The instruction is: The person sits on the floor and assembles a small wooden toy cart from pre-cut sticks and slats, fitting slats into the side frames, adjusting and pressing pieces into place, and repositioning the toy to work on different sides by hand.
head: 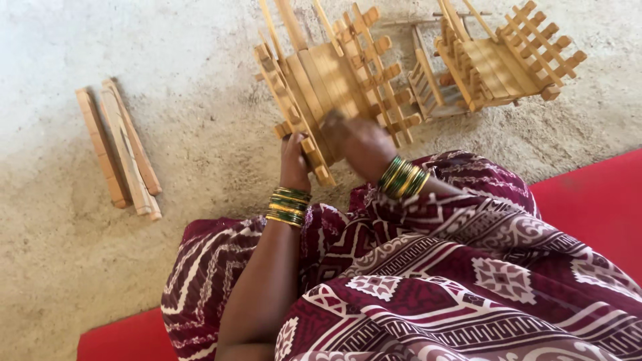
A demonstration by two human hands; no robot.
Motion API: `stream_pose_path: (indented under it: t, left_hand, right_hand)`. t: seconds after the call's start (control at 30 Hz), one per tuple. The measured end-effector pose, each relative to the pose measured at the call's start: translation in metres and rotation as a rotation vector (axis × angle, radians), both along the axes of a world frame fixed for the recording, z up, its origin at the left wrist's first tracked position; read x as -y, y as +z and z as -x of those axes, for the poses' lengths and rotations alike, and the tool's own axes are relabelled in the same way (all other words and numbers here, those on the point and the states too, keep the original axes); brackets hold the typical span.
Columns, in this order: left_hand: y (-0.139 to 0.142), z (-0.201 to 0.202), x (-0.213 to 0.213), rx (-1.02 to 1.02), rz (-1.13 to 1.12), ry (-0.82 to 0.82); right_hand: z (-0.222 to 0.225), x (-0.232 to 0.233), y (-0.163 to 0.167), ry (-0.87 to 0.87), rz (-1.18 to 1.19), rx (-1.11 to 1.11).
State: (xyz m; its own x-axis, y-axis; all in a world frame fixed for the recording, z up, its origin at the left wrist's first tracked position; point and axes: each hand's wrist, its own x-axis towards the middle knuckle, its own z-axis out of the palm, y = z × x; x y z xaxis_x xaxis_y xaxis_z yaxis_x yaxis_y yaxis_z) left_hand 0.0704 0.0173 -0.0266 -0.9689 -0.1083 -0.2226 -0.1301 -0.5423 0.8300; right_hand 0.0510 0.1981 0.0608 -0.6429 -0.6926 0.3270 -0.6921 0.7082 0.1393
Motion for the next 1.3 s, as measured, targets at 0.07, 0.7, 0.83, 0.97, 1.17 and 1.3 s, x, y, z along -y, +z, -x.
stream_pose_path:
  t: [0.07,0.7,0.83,0.97,1.17,1.3]
  left_hand:
    - [0.005,-0.004,0.007,-0.088,0.128,-0.019]
    - [0.005,0.01,0.024,-0.182,0.115,-0.049]
    - [-0.015,0.02,0.028,-0.033,0.139,-0.071]
    - [-0.033,0.02,0.025,0.112,0.115,-0.136]
    - [-0.053,0.026,0.011,0.217,0.023,-0.231]
    - [-0.054,0.03,0.011,0.041,0.494,-0.212]
  right_hand:
    - [-0.001,0.007,0.012,0.148,0.121,-0.235]
    - [-0.027,0.007,-0.01,0.069,0.038,-0.122]
    - [0.008,-0.026,-0.026,-0.281,-0.209,0.247]
    - [0.043,-0.055,-0.044,-0.214,0.648,-0.096]
    - [0.056,-0.081,-0.078,-0.564,0.954,0.983]
    - [0.053,-0.084,-0.089,-0.35,0.947,0.99]
